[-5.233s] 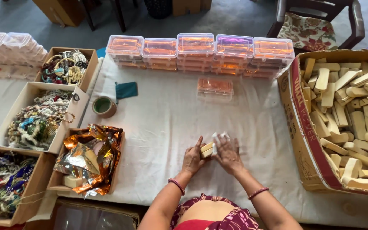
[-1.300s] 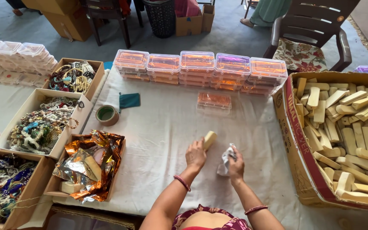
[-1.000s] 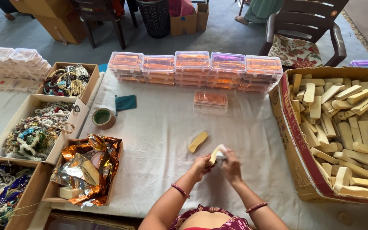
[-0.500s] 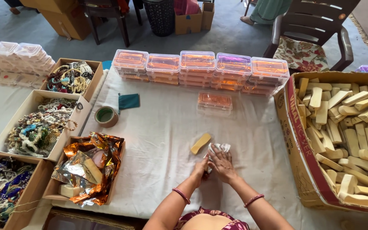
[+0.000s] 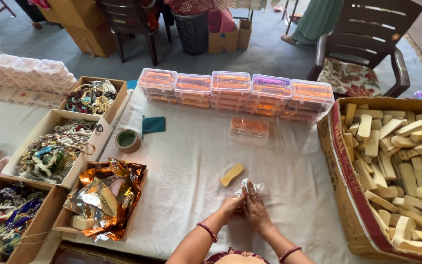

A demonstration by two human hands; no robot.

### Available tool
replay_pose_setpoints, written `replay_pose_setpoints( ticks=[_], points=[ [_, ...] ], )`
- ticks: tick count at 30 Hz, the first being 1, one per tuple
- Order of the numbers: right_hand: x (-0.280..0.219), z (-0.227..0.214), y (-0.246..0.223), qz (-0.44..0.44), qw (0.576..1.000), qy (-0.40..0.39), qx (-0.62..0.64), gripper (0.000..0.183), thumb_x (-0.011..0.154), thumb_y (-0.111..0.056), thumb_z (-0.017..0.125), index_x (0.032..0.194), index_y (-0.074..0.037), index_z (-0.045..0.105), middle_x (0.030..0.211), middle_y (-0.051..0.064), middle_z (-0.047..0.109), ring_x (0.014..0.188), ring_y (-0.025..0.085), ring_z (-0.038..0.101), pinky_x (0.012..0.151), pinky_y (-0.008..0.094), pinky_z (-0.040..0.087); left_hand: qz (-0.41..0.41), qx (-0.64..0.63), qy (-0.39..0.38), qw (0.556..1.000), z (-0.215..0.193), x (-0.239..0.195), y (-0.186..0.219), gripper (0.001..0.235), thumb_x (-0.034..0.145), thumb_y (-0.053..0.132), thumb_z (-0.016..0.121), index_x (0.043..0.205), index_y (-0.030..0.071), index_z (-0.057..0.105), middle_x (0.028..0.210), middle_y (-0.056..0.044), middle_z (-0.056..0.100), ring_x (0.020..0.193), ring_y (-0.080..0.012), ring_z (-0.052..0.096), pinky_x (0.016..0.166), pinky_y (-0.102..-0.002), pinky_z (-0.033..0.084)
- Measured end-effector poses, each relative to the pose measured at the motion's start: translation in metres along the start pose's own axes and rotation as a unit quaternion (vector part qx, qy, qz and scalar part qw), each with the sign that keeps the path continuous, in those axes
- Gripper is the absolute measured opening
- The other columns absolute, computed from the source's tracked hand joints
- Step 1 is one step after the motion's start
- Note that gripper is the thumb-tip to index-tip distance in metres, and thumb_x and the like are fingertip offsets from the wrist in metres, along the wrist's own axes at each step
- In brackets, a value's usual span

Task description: The person sits at a table and wipes small wooden blocks with a white cloth. They pick up blocks from a large cardboard box, clean them individually, and place them on the table. The workspace includes boxes of jewelry and plastic containers.

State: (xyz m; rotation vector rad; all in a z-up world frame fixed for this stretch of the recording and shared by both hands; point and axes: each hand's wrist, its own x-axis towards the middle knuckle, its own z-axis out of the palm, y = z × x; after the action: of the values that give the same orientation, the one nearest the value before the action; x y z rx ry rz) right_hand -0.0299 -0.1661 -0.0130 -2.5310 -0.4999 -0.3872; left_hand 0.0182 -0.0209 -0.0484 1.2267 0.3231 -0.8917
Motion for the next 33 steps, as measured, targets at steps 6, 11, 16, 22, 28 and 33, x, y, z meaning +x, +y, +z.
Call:
replay_pose_setpoints(
  ticks=[6, 11, 16, 22, 28, 33],
  points=[
    [-0.02, 0.017, -0.003, 0.063, 0.995, 0.064, 0.041, 0.063, 0.092, 0.003, 0.049, 0.154, -0.009, 0.042, 0.166, 0.015, 0.029, 0.148, 0.036, 0.036, 0.116, 0.045, 0.038, 0.011, 0.005, 0.003, 1.0, 0.002, 0.004, -0.01, 0.079, 0.083, 0.078, 0.064, 0.117, 0.008, 0.071, 0.103, -0.008, 0.075, 0.091, -0.0232, 0.074, 0.08, -0.039, 0.061],
    [-0.023, 0.021, -0.012, 0.047, 0.996, 0.056, 0.049, 0.061, 0.087, 0.006, 0.052, 0.144, -0.015, 0.054, 0.158, 0.009, 0.046, 0.137, 0.031, 0.053, 0.106, 0.039, 0.05, -0.022, -0.078, 0.042, 0.996, -0.008, 0.014, -0.006, 0.079, 0.081, 0.084, 0.054, 0.115, 0.014, 0.069, 0.103, -0.008, 0.074, 0.09, -0.0249, 0.072, 0.079, -0.043, 0.061],
    [-0.008, -0.005, 0.02, -0.012, 1.0, 0.005, -0.025, 0.066, 0.081, 0.005, 0.056, 0.144, -0.013, 0.059, 0.154, 0.007, 0.052, 0.121, 0.027, 0.063, 0.102, 0.039, 0.053, -0.044, -0.109, 0.031, 0.993, -0.011, 0.027, -0.014, 0.087, 0.083, 0.092, 0.049, 0.11, 0.011, 0.067, 0.102, -0.013, 0.072, 0.089, -0.0282, 0.072, 0.078, -0.047, 0.063],
    [-0.002, -0.007, -0.004, -0.032, 0.997, -0.017, -0.075, 0.053, 0.081, -0.004, 0.063, 0.133, -0.008, 0.061, 0.152, 0.011, 0.05, 0.122, 0.032, 0.063, 0.106, 0.043, 0.049, -0.059, -0.119, 0.05, 0.99, -0.016, 0.015, -0.007, 0.093, 0.079, 0.094, 0.046, 0.115, 0.01, 0.066, 0.101, -0.015, 0.073, 0.09, -0.0307, 0.074, 0.079, -0.048, 0.063],
    [0.004, 0.005, 0.048, 0.04, 0.999, -0.024, 0.002, 0.051, 0.084, -0.001, 0.06, 0.131, -0.018, 0.067, 0.152, 0.004, 0.055, 0.13, 0.03, 0.061, 0.108, 0.041, 0.049, -0.079, -0.159, -0.009, 0.984, -0.022, 0.046, -0.031, 0.089, 0.093, 0.084, 0.05, 0.13, 0.004, 0.058, 0.096, -0.016, 0.075, 0.088, -0.0301, 0.075, 0.08, -0.044, 0.065],
    [0.022, -0.017, 0.019, 0.066, 0.998, -0.013, -0.003, 0.059, 0.086, -0.003, 0.055, 0.142, -0.021, 0.061, 0.155, 0.005, 0.05, 0.127, 0.035, 0.057, 0.104, 0.041, 0.048, 0.163, 0.314, 0.149, 0.924, 0.011, 0.008, 0.005, 0.064, 0.092, 0.047, 0.07, 0.137, 0.002, 0.061, 0.096, -0.02, 0.074, 0.09, -0.0383, 0.071, 0.077, -0.049, 0.056]
  ],
)
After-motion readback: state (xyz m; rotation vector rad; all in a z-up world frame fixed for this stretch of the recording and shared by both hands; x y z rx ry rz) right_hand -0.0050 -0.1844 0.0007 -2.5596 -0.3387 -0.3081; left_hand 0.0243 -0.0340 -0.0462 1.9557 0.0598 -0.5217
